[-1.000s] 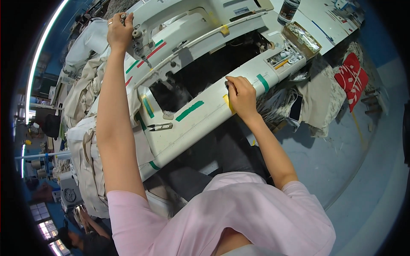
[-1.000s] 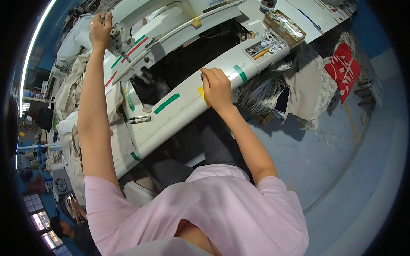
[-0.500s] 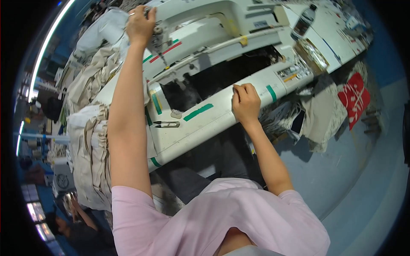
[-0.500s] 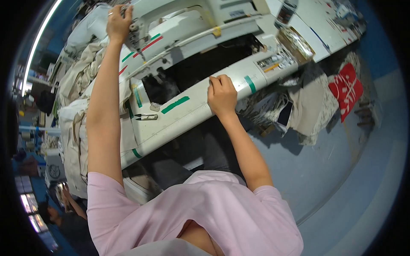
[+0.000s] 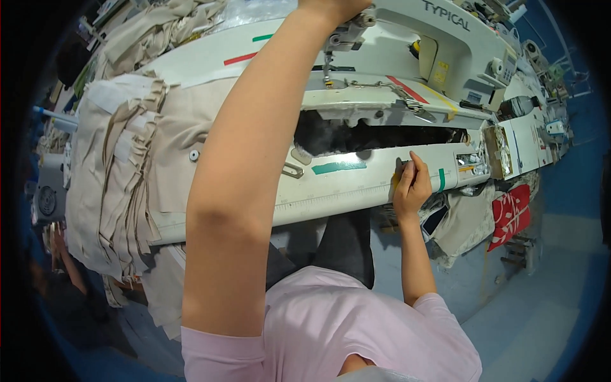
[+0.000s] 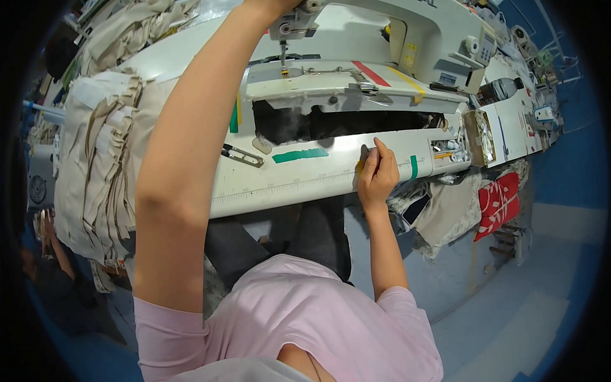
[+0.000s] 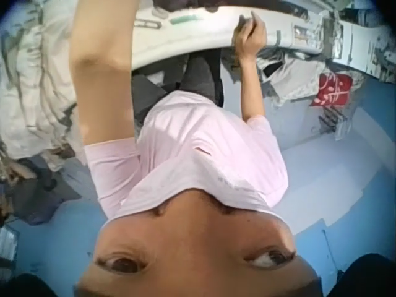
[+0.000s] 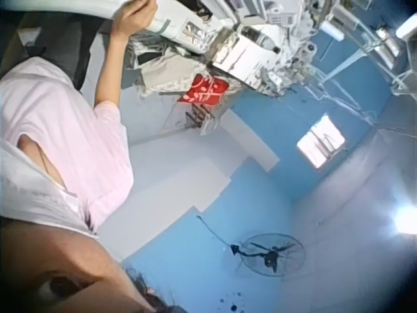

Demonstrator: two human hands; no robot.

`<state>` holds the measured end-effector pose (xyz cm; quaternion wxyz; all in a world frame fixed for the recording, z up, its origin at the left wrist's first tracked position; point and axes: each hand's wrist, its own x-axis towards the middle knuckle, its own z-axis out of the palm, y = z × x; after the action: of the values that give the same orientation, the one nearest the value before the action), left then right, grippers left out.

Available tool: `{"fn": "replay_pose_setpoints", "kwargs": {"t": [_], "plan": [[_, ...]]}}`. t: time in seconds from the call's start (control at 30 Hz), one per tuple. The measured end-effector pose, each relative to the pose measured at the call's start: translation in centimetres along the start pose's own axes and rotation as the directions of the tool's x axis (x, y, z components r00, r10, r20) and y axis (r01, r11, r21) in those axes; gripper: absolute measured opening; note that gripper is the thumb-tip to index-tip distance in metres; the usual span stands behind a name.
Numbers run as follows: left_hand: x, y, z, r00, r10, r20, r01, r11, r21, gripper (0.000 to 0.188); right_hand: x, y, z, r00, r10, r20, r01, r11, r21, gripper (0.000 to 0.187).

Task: Maintaining the internal components of an industrial sewing machine by cleaning it with a brush and adjusting parts with a tool.

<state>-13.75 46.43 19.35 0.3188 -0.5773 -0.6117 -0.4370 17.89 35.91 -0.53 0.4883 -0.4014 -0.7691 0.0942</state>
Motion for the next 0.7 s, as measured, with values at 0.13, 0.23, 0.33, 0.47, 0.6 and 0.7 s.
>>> {"fn": "replay_pose_setpoints", "kwargs": {"t": [0.13,0.23,0.33,0.47,0.6,0.7], "plan": [[-0.3,-0.8,-0.2,0.997,-0.056,0.045,0.057,0.998,-0.017,0.030,-0.2,0.6,0.4,0.997,-0.070,0.019,0.070,0.997,-0.038,0.018],[-0.2,-1.9,0.7,0.999,-0.007,-0.039,0.007,1.000,-0.014,0.031,-0.8,0.2,0.3,0.999,0.036,-0.005,-0.036,0.999,0.020,0.019],[0.5,-2.3,1.6,0.998,-0.051,0.037,0.051,0.999,-0.007,0.032,-0.2,0.0,-0.3,0.959,0.282,-0.003,-0.271,0.922,0.275,0.021],[1.0,-3.8,3.0,0.989,-0.140,0.049,0.142,0.989,-0.034,0.034,-1.1,0.7,0.6,1.000,0.028,-0.009,-0.028,0.999,0.038,0.019],[1.6,-4.0,3.3,0.978,-0.177,0.107,0.180,0.984,-0.015,0.035,-0.9,0.6,0.4,1.000,0.022,-0.022,-0.022,1.000,-0.014,0.017],[1.6,-4.1,3.4,0.974,-0.172,0.151,0.174,0.985,-0.001,0.036,-0.7,0.4,0.6,1.000,-0.009,-0.030,0.009,1.000,-0.010,0.017]]}}
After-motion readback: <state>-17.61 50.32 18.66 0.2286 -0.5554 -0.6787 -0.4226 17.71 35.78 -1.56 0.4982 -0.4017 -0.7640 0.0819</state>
